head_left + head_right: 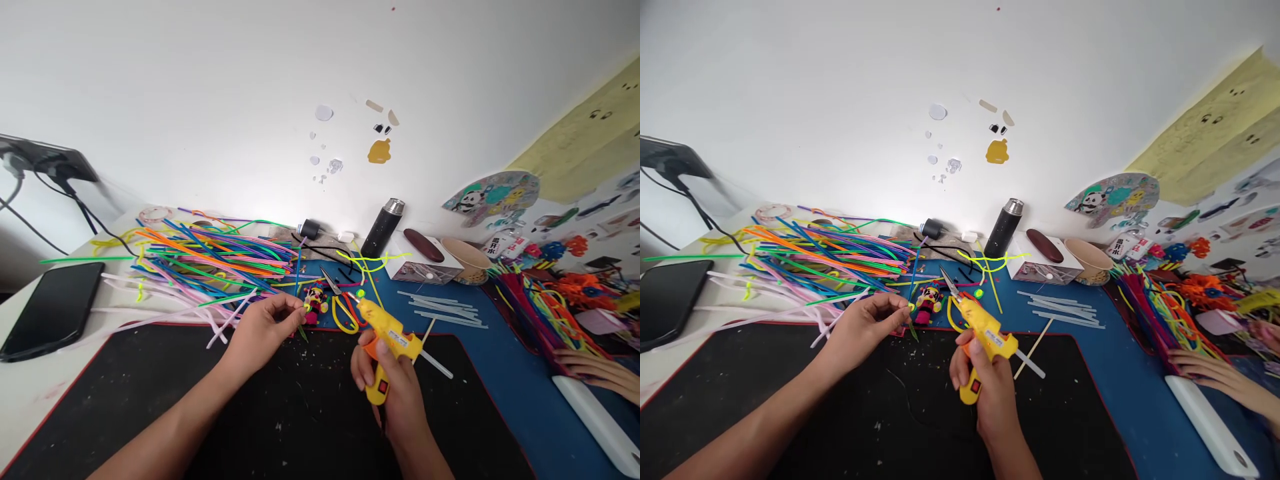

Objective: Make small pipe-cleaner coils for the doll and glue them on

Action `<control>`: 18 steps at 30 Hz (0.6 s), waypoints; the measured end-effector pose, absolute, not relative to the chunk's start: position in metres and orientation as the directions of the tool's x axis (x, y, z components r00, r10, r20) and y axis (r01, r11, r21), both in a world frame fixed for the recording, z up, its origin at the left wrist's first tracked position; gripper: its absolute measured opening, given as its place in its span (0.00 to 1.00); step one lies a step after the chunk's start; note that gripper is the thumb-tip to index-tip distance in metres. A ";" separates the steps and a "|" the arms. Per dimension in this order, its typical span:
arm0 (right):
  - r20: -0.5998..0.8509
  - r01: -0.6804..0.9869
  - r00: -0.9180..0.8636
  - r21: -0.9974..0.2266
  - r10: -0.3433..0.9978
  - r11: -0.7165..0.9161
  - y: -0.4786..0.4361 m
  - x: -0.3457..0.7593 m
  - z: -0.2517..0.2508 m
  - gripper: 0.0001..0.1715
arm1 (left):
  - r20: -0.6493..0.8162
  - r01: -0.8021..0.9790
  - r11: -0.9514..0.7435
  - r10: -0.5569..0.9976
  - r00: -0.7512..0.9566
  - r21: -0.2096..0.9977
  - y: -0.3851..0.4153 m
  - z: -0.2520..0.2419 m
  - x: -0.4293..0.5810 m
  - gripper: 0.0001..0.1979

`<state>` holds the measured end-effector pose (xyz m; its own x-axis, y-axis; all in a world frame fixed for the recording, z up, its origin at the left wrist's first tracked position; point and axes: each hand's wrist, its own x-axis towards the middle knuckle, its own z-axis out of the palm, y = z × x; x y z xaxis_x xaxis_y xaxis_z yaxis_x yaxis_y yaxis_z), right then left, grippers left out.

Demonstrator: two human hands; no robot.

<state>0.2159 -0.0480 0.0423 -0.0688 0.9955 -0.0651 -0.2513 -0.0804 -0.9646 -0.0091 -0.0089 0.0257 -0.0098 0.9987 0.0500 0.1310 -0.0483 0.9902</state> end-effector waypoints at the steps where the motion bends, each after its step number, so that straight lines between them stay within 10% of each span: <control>1: -0.076 -0.197 -0.100 -0.976 0.992 -0.095 -0.050 0.214 0.041 0.24 | 0.064 0.156 -0.060 0.998 -0.019 0.986 -0.010 0.026 -0.009 0.14; 10: 0.056 0.397 -0.251 -0.904 0.966 0.156 -0.055 0.206 0.029 0.23 | 0.233 0.411 -0.171 0.966 -0.107 0.895 -0.013 0.028 -0.010 0.09; 18: 0.138 0.483 -0.257 -0.839 0.956 0.251 -0.049 0.206 0.029 0.23 | 0.287 0.492 -0.211 0.954 -0.084 0.845 -0.015 0.025 -0.010 0.08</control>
<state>0.2055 -0.0488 0.0287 -0.2573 0.9564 0.1381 0.4828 0.2510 -0.8390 -0.0104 -0.0149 0.0245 -0.0845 0.9540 0.2875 0.4920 -0.2110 0.8446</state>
